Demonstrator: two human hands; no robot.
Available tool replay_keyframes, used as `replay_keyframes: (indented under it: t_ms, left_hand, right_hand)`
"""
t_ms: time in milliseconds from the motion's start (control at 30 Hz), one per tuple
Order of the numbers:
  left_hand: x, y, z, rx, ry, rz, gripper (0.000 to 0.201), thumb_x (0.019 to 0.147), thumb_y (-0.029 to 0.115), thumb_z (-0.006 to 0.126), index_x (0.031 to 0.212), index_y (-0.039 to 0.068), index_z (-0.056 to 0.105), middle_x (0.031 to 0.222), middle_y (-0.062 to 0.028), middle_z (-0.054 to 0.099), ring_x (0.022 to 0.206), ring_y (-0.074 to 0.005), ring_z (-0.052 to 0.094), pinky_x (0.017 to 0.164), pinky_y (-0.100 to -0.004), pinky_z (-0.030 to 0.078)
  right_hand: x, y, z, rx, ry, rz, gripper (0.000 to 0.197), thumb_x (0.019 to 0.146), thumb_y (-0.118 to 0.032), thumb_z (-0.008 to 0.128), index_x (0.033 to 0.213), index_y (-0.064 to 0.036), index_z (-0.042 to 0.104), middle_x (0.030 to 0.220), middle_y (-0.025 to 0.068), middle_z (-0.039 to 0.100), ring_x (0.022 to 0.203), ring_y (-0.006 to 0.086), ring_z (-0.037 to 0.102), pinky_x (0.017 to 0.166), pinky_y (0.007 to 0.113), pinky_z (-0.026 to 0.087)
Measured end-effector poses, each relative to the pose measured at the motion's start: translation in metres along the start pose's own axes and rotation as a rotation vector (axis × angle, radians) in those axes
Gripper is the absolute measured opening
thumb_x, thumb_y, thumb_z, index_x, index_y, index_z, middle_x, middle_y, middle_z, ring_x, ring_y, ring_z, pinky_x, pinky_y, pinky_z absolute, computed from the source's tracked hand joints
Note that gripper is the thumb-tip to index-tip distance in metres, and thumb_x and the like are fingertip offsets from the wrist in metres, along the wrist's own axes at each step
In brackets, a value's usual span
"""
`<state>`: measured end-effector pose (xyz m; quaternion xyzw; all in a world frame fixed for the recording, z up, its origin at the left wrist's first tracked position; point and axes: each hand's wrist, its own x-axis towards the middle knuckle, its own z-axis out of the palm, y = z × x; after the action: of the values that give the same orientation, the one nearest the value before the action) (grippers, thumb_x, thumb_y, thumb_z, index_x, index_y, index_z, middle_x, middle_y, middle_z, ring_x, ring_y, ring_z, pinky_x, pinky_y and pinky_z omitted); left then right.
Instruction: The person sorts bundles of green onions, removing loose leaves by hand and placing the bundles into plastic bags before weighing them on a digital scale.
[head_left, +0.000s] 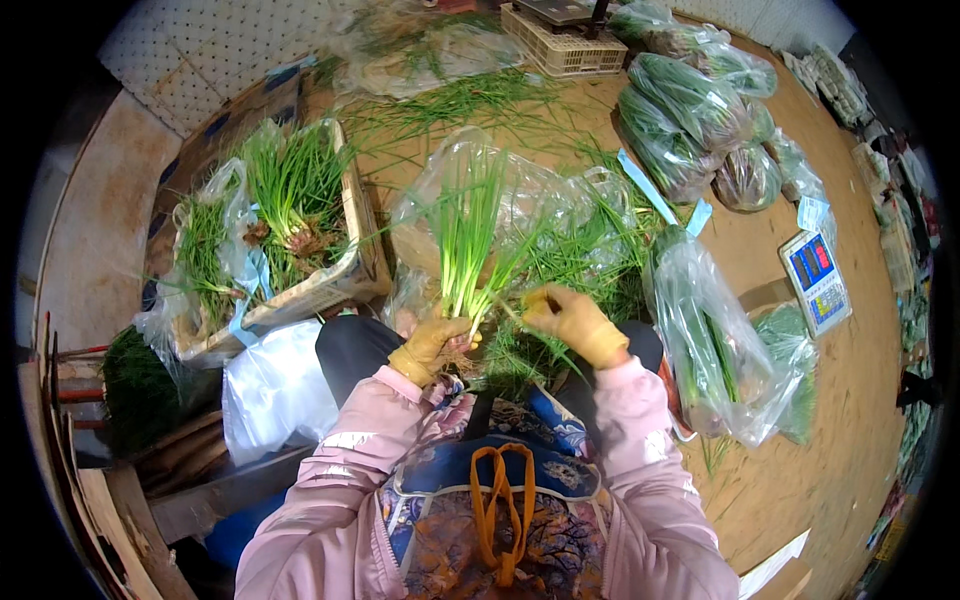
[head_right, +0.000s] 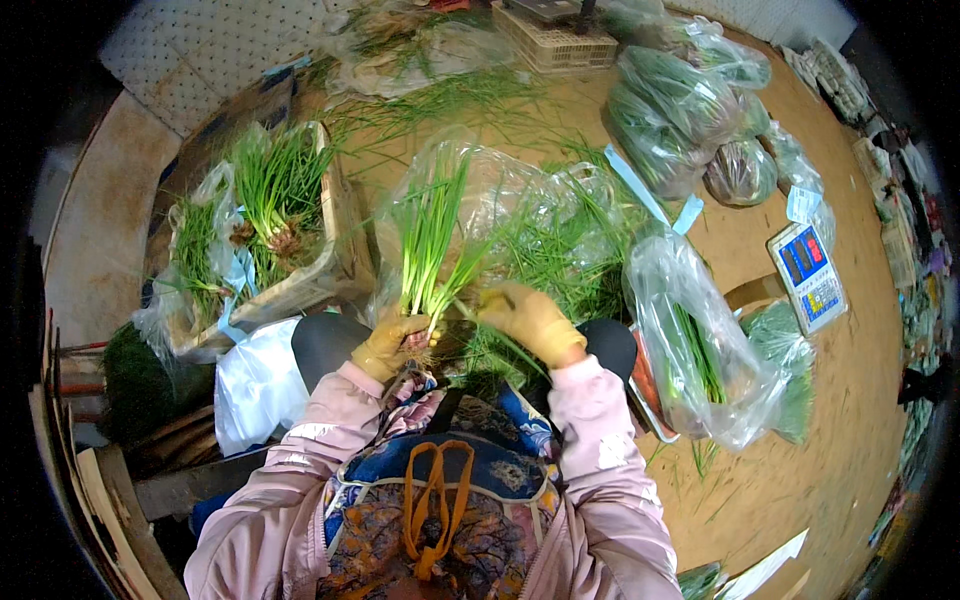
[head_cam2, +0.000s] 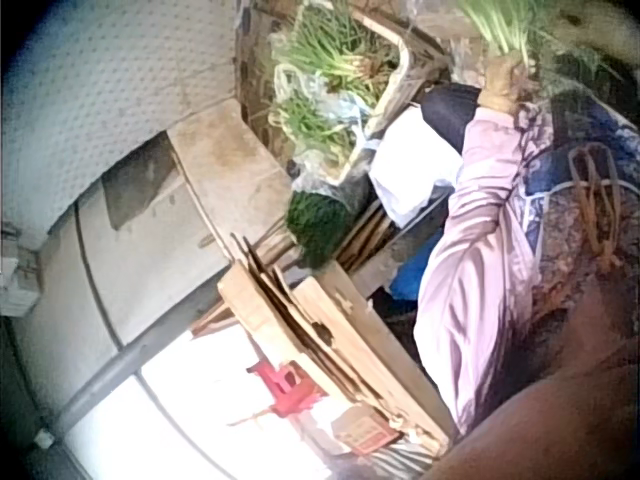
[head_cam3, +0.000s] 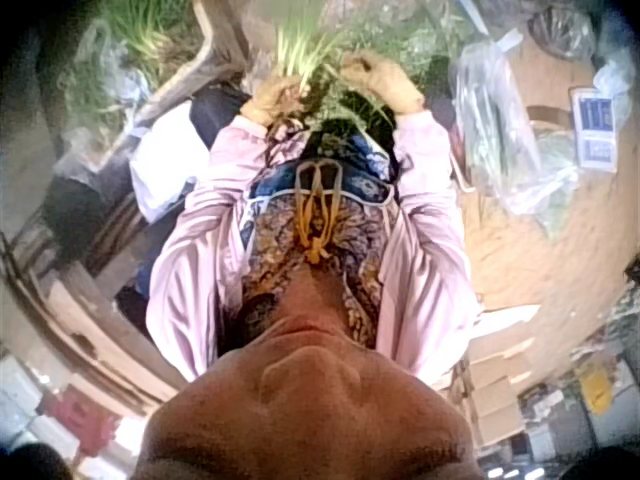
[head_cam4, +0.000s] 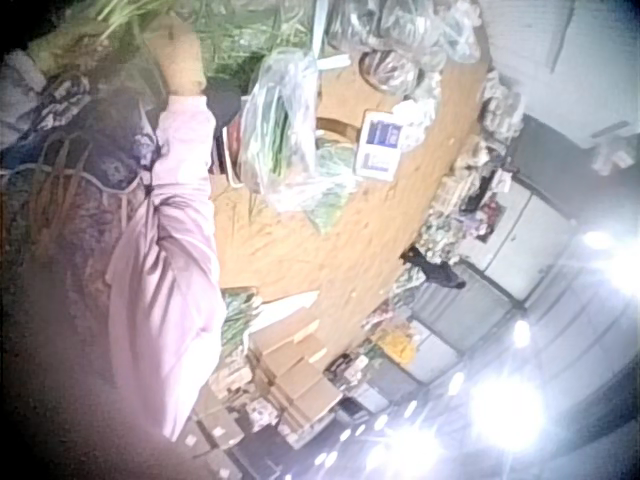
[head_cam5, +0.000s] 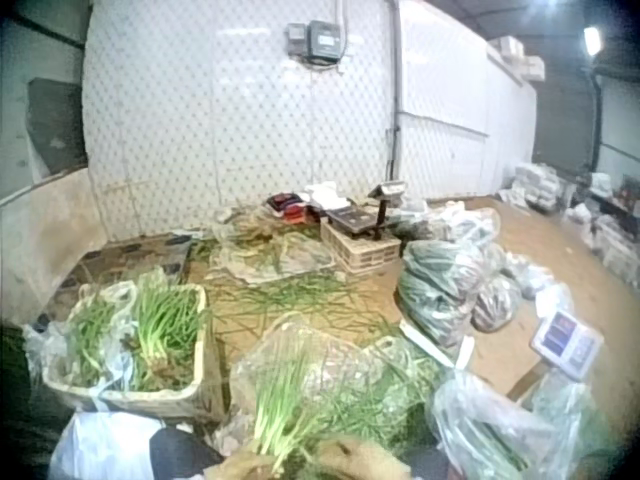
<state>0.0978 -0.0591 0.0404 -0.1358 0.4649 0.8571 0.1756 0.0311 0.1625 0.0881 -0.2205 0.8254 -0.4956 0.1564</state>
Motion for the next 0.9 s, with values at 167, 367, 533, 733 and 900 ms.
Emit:
replay_keyframes:
  t_ms: [167,367,533,733,900]
  left_hand:
    - [-0.004,0.000,0.013,0.002,-0.009,0.042,0.027,0.071,0.002,0.056,0.097,-0.001,0.049,0.060,-0.0021,0.049,0.045,-0.0084,0.043,0.044,-0.0207,0.037]
    - [-0.005,-0.002,0.011,-0.039,0.064,0.049,0.024,0.071,0.001,0.057,0.093,-0.001,0.049,0.058,-0.0025,0.048,0.045,-0.0091,0.044,0.045,-0.0217,0.039]
    - [-0.005,-0.001,0.009,-0.046,0.050,0.054,0.020,0.071,0.000,0.057,0.090,-0.002,0.050,0.056,-0.0027,0.048,0.044,-0.0094,0.044,0.046,-0.0220,0.040]
    - [-0.006,-0.004,0.010,0.035,0.035,0.010,0.020,0.070,0.000,0.057,0.089,-0.002,0.050,0.057,-0.0035,0.050,0.044,-0.0092,0.045,0.044,-0.0207,0.040]
    - [-0.012,-0.006,0.007,0.014,-0.027,0.029,0.023,0.071,0.000,0.057,0.092,-0.002,0.049,0.062,-0.0061,0.053,0.044,-0.0079,0.045,0.042,-0.0196,0.039]
  right_hand:
    - [0.028,0.008,0.050,0.007,0.074,0.189,0.030,0.071,-0.027,0.066,0.087,-0.0033,0.057,0.073,0.0096,0.062,0.069,0.0231,0.060,0.063,0.032,0.047]
    - [0.024,0.030,0.049,0.232,0.131,0.117,0.014,0.076,-0.016,0.061,0.077,-0.0024,0.056,0.060,0.0072,0.057,0.052,0.0118,0.054,0.048,0.026,0.043]
    - [0.013,0.062,0.013,-0.464,0.431,0.138,0.015,0.080,-0.020,0.055,0.082,-0.0048,0.056,0.075,0.0119,0.062,0.062,0.0217,0.060,0.057,0.030,0.048]
    - [0.022,0.015,0.050,0.046,0.089,0.303,0.029,0.080,-0.031,0.055,0.086,-0.0034,0.058,0.076,0.0158,0.061,0.069,0.0299,0.059,0.063,0.037,0.047]
    - [0.023,0.008,0.047,0.121,0.173,0.271,0.030,0.081,-0.035,0.051,0.082,-0.0048,0.058,0.076,0.0173,0.061,0.070,0.0319,0.059,0.063,0.036,0.047]
